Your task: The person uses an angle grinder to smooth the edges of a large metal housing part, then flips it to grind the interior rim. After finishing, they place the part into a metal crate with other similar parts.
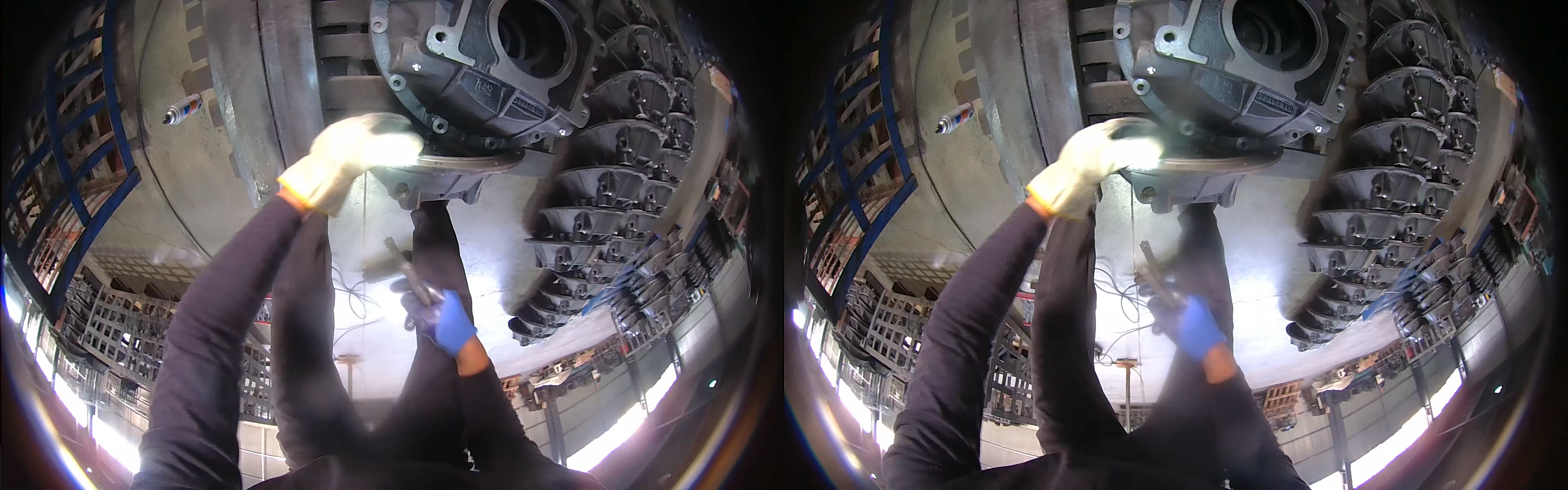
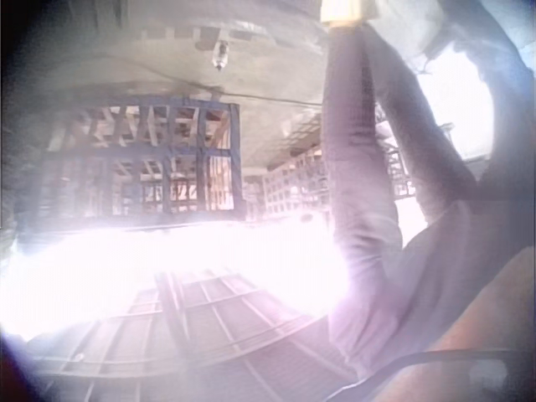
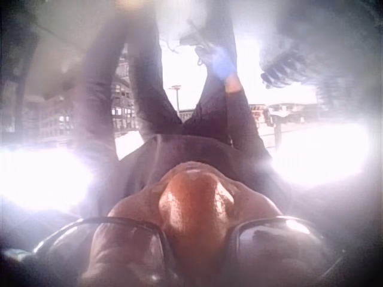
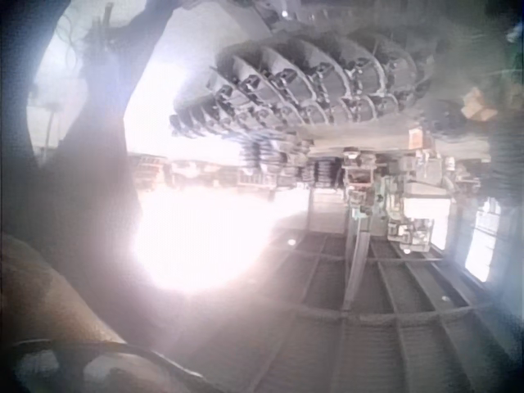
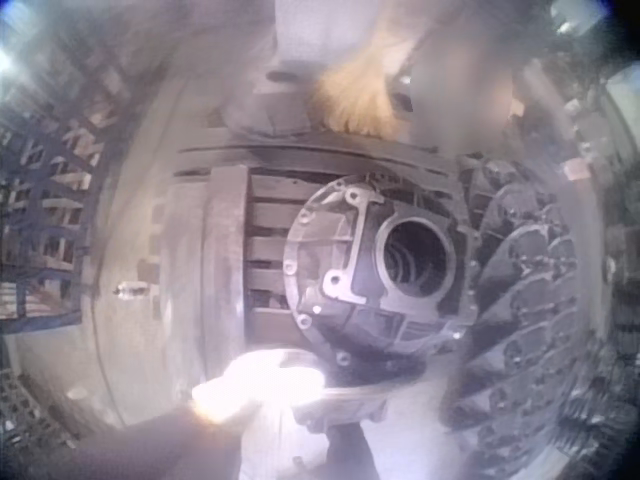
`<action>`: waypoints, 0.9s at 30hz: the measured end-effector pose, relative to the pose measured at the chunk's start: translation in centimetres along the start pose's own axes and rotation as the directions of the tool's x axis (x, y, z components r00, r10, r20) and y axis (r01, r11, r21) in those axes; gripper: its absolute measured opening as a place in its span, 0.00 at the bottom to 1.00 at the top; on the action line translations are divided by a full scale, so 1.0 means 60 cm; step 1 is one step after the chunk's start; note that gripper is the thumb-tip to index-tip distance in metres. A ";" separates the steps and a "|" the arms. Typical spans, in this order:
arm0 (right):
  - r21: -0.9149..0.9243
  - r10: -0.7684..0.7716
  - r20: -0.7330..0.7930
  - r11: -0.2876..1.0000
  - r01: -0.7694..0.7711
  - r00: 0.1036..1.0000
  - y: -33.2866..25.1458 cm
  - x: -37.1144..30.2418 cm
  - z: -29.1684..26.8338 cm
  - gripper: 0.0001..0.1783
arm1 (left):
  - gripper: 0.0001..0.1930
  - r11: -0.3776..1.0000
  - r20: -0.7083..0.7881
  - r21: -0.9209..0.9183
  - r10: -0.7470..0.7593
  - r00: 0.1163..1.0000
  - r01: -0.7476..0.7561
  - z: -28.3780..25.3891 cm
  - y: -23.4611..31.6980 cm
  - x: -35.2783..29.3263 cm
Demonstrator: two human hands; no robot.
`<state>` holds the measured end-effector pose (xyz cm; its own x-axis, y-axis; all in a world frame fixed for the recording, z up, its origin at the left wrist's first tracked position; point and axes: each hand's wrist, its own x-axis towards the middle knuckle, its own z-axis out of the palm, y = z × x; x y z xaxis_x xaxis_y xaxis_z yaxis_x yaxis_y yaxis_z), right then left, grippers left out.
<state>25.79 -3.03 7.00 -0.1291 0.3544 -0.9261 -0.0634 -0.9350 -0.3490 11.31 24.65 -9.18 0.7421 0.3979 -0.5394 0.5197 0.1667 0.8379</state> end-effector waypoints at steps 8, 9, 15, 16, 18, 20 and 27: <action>-0.514 0.053 -0.105 0.852 -0.100 0.993 0.118 0.216 0.064 0.23 | 0.35 0.767 0.115 0.519 0.375 0.920 -0.377 -0.057 -0.127 -0.026; -0.451 0.072 -0.094 0.886 -0.107 0.993 0.123 0.220 0.063 0.22 | 0.26 0.742 0.136 0.570 0.341 0.930 -0.355 -0.055 -0.138 -0.012; -0.436 0.031 -0.139 0.896 -0.089 0.990 0.145 0.239 0.055 0.17 | 0.21 0.727 0.187 0.663 0.069 0.980 -0.177 -0.027 -0.049 -0.021; -0.432 0.023 -0.142 0.898 -0.083 0.990 0.147 0.240 0.057 0.16 | 0.21 0.659 0.174 0.744 -0.036 0.984 -0.108 -0.011 -0.015 -0.028; -0.306 0.011 -0.119 0.951 -0.048 0.993 0.152 0.240 0.061 0.16 | 0.16 0.668 0.291 0.729 -0.108 0.951 -0.148 0.015 0.051 -0.027; -0.232 0.019 -0.101 0.972 -0.042 0.995 0.155 0.237 0.066 0.17 | 0.15 0.693 0.142 0.691 0.147 0.979 -0.204 0.064 0.112 -0.034; -0.241 -0.127 -0.064 0.965 0.108 0.990 0.163 0.232 0.066 0.18 | 0.30 0.704 0.089 0.704 0.044 0.995 -0.094 0.070 0.197 -0.053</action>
<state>19.48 -7.19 -8.72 -0.0561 0.4688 -0.8815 0.1633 -0.8667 -0.4713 16.86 21.54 2.07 0.7992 0.3228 -0.5071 0.5937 -0.5557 0.5820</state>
